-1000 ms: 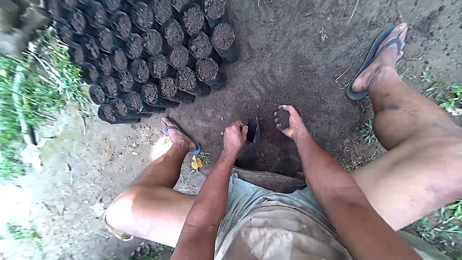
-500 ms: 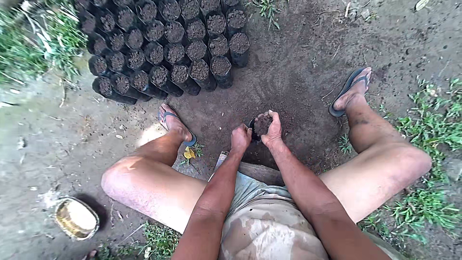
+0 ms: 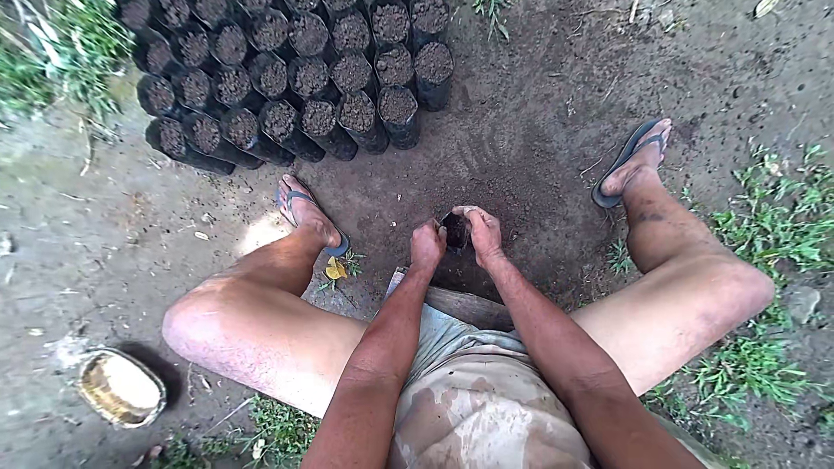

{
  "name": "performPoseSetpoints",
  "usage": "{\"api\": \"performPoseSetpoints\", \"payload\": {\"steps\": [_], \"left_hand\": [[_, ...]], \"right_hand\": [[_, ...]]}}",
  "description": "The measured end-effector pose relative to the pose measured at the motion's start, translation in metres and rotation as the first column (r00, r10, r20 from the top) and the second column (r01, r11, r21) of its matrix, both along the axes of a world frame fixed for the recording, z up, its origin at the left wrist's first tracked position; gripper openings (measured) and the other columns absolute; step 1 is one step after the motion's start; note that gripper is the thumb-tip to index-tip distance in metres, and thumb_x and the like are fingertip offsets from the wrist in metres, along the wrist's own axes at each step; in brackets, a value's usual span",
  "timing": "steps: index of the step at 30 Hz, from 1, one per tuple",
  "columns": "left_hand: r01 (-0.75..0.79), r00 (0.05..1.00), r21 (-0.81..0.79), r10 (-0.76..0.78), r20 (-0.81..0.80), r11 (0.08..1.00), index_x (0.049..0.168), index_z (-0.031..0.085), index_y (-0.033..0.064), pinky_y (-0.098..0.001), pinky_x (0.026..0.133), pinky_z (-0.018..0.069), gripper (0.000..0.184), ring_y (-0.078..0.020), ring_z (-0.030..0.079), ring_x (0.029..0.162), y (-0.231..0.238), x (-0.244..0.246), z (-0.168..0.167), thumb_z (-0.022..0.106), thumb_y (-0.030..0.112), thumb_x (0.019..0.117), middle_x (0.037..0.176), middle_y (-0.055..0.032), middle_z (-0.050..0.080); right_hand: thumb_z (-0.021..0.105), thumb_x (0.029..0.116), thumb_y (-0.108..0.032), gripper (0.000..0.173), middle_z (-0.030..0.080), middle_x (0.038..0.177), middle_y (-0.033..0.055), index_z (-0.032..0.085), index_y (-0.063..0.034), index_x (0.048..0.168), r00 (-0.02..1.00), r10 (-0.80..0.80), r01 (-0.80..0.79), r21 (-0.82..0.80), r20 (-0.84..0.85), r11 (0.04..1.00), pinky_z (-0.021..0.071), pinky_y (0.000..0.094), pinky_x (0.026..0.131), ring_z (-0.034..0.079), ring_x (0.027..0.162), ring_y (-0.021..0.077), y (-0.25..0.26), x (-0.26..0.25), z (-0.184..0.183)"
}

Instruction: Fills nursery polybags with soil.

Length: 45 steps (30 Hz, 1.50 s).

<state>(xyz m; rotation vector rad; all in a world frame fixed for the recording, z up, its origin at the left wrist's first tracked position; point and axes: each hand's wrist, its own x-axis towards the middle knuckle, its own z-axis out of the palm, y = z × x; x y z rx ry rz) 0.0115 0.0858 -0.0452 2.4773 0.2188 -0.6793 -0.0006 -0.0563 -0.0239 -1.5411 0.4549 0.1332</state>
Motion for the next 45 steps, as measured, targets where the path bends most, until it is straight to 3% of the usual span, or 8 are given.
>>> {"api": "performPoseSetpoints", "payload": {"steps": [5,10,15,20,27,39,42,45], "left_hand": [[0.037,0.999,-0.013,-0.037,0.036,0.999,0.115,0.073,0.0151,-0.0546,0.094,0.0567,0.027,-0.0280,0.071,0.107,0.009,0.000,-0.002,0.056,0.034,0.1038,0.111,-0.0099,0.074],[0.029,0.999,-0.026,-0.028,0.037,0.999,0.114,0.073,0.0148,-0.0542,0.093,0.0566,0.029,-0.0277,0.071,0.105,0.019,-0.004,-0.002,0.058,0.037,0.1027,0.111,-0.0100,0.073],[-0.092,0.992,-0.079,0.098,0.073,0.993,0.122,0.072,0.0126,-0.0565,0.100,0.0527,0.045,-0.0294,0.069,0.112,0.032,0.013,-0.010,0.046,0.047,0.1078,0.118,-0.0137,0.073],[0.121,0.983,-0.066,-0.111,0.143,0.990,0.138,0.060,0.0095,-0.0532,0.107,0.0506,0.037,-0.0312,0.063,0.125,-0.023,0.087,0.008,0.044,0.018,0.1065,0.136,-0.0155,0.064],[0.490,0.836,0.256,-0.366,-0.409,0.833,0.161,0.029,0.0186,-0.0704,0.086,0.0551,0.103,-0.0554,0.058,0.122,-0.079,0.173,-0.071,0.084,0.015,0.0748,0.158,-0.0309,0.034],[0.539,0.768,0.054,-0.464,-0.442,0.841,0.150,0.037,-0.0009,-0.0601,0.093,0.0576,0.083,-0.0442,0.063,0.121,-0.140,0.131,-0.079,0.078,0.013,0.0805,0.150,-0.0288,0.045],[0.597,0.728,-0.076,-0.579,-0.367,0.799,0.146,0.046,-0.0019,-0.0596,0.104,0.0517,0.069,-0.0414,0.060,0.127,-0.139,0.137,-0.059,0.074,0.013,0.0850,0.138,-0.0269,0.058],[0.674,0.661,-0.247,-0.718,-0.217,0.696,0.158,0.042,0.0100,-0.0574,0.111,0.0468,0.058,-0.0358,0.061,0.129,-0.128,0.144,-0.015,0.057,0.015,0.1019,0.138,-0.0187,0.064]], "right_hand": [[0.060,0.1015,-0.029,0.026,0.064,0.142,-0.0055,0.076,-0.0284,0.122,0.973,0.148,-0.205,-0.371,-0.176,0.906,0.0467,0.0484,0.113,0.055,0.136,0.0133,-0.056,0.005,-0.016],[0.052,0.1036,-0.022,0.029,0.075,0.111,0.0076,0.073,-0.0177,0.123,0.882,-0.249,0.056,-0.436,-0.400,0.898,0.0593,0.0506,0.091,0.073,0.102,0.0239,-0.104,-0.007,-0.052],[0.034,0.1054,-0.064,0.067,0.060,0.132,0.0244,0.031,-0.0203,0.156,0.564,-0.326,0.302,-0.177,-0.759,0.937,0.0608,0.0599,0.078,0.070,0.103,0.0417,-0.102,-0.048,-0.075],[0.027,0.0983,-0.079,0.075,0.062,0.127,0.0249,0.032,-0.0281,0.153,0.428,-0.534,0.563,-0.247,-0.729,0.789,0.0591,0.0642,0.075,0.069,0.101,0.0444,-0.071,-0.043,-0.102],[0.026,0.0918,-0.088,0.079,0.062,0.121,0.0260,0.028,-0.0361,0.151,0.279,-0.617,0.733,-0.252,-0.736,0.632,0.0584,0.0626,0.067,0.070,0.089,0.0453,-0.033,-0.007,-0.126],[0.018,0.0959,-0.083,0.086,0.064,0.140,0.0129,0.061,-0.0249,0.142,0.596,-0.353,0.272,-0.233,-0.721,0.934,0.0461,0.0668,0.105,0.058,0.131,0.0336,-0.064,0.092,-0.135],[0.047,0.0975,-0.069,0.071,0.064,0.134,0.0137,0.060,-0.0109,0.138,0.556,-0.364,0.643,0.109,-0.747,0.758,0.0536,0.0587,0.099,0.062,0.124,0.0284,-0.079,0.093,-0.132],[0.040,0.1017,-0.057,0.052,0.069,0.109,0.0105,0.059,-0.0130,0.123,0.705,-0.298,0.689,0.521,-0.644,0.504,0.0570,0.0507,0.083,0.067,0.100,0.0245,-0.096,0.086,-0.125]]}}
